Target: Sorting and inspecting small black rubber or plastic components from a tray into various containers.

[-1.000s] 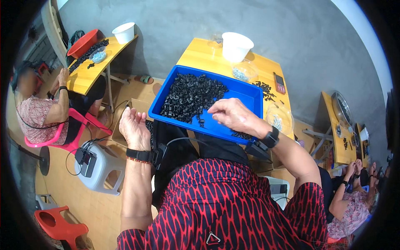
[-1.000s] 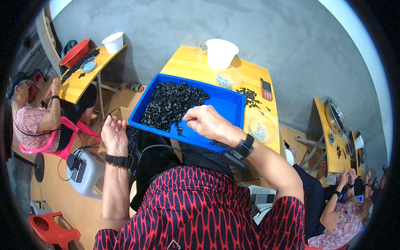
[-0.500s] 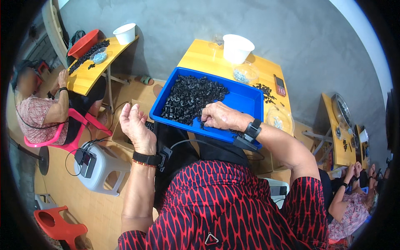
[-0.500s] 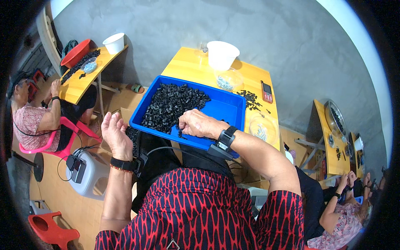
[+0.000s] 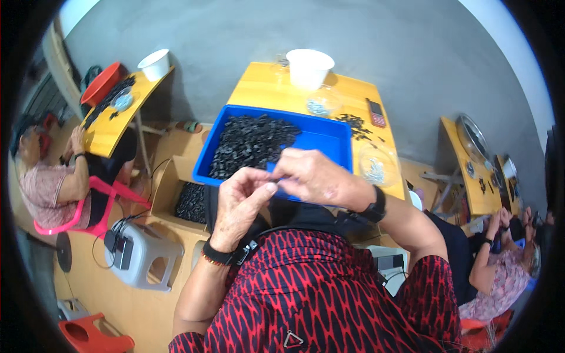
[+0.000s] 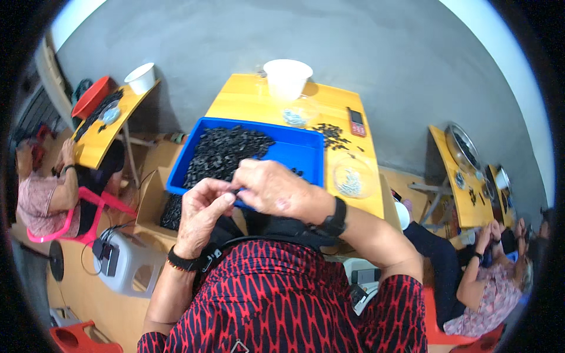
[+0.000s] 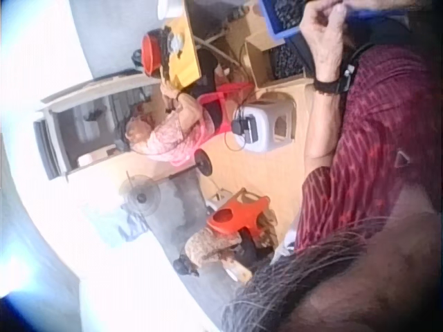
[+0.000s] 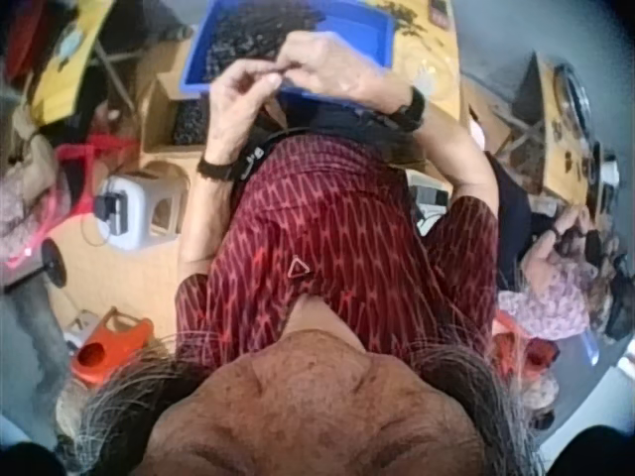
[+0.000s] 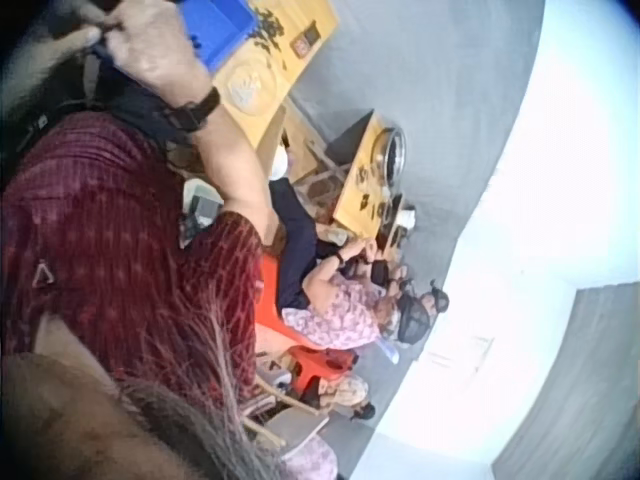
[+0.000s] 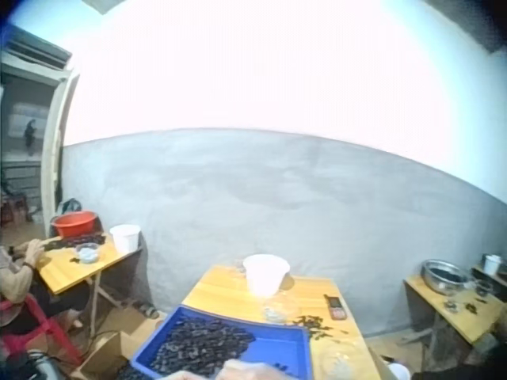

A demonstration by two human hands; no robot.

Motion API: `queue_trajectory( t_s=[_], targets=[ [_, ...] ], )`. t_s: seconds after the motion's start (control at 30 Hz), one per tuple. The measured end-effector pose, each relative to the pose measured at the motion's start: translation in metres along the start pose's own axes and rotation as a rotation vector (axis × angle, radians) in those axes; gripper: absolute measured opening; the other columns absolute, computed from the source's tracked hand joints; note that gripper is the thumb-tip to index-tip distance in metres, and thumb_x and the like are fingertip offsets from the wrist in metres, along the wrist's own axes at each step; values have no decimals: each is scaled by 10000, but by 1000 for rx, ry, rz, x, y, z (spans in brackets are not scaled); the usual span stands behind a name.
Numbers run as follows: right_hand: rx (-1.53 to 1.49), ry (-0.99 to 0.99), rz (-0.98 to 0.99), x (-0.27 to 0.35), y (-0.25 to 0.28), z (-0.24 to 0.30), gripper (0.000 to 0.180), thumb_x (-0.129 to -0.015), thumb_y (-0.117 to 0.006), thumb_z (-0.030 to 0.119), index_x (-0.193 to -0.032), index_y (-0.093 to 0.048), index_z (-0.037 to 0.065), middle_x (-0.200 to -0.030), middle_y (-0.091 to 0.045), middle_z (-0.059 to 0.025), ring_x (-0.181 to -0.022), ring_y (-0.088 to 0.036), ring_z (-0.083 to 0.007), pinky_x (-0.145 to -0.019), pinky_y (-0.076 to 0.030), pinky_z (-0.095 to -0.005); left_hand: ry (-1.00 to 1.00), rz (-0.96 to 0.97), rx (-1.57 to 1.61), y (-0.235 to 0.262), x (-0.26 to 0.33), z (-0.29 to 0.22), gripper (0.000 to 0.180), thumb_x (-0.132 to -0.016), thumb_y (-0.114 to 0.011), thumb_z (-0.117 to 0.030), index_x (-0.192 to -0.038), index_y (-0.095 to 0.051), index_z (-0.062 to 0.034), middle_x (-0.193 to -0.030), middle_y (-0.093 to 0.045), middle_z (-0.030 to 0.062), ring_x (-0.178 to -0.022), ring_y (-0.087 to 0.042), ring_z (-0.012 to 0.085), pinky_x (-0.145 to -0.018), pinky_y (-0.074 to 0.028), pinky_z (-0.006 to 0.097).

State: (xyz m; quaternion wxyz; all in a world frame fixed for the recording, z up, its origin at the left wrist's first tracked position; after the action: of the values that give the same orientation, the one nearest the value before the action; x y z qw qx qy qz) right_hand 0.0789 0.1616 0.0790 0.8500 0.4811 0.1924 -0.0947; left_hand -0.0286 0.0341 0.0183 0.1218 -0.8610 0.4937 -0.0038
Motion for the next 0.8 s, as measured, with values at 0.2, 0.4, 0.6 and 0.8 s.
queue_trajectory(
  t_s=[0.2, 0.4, 0.6, 0.8],
  targets=[
    [-144, -86, -101, 27, -7, 6, 134, -817, -635, 61, -935, -652, 2, -880, -605, -176, -823, -629, -381, -727, -522, -443, 85, 52, 68, -4, 2, 7, 64, -904, -652, -32, -905, -588, -26, -790, -663, 73, -669, -642, 126, -620, -548, 263],
    [-50, -385, -292, 92, 32, -43, 117, -839, -680, 84, -931, -689, 11, -892, -681, -148, -820, -682, -290, -753, -555, -372, 118, 7, 188, 2, 0, 14, 147, -931, -648, -50, -1065, -635, 9, -864, -684, 91, -705, -654, 141, -657, -567, 277],
    [71, -810, -422, 169, 98, -113, 135, -829, -628, 0, -934, -710, -21, -812, -707, -176, -781, -708, -240, -724, -551, -347, 123, -14, 240, -1, -1, 15, 104, -932, -646, -47, -1012, -635, 18, -863, -688, 118, -708, -665, 167, -663, -567, 292],
    [234, -869, -183, 177, 98, -125, 144, -788, -630, 40, -885, -724, -10, -847, -702, -217, -804, -699, -364, -741, -552, -406, 136, -12, 203, 4, 1, 18, 116, -939, -643, -71, -1034, -634, -5, -874, -662, 108, -722, -647, 175, -655, -563, 304]
  ],
)
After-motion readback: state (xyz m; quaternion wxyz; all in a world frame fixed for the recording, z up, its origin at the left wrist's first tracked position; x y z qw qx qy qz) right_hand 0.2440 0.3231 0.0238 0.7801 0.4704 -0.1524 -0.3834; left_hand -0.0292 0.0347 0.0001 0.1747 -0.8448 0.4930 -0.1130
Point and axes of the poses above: each hand's wrist, its own x-axis away from the middle knuckle, its own y-axis out of the back of the hand, z = x × y, the point moved 4 cm from there along -x, towards the middle knuckle
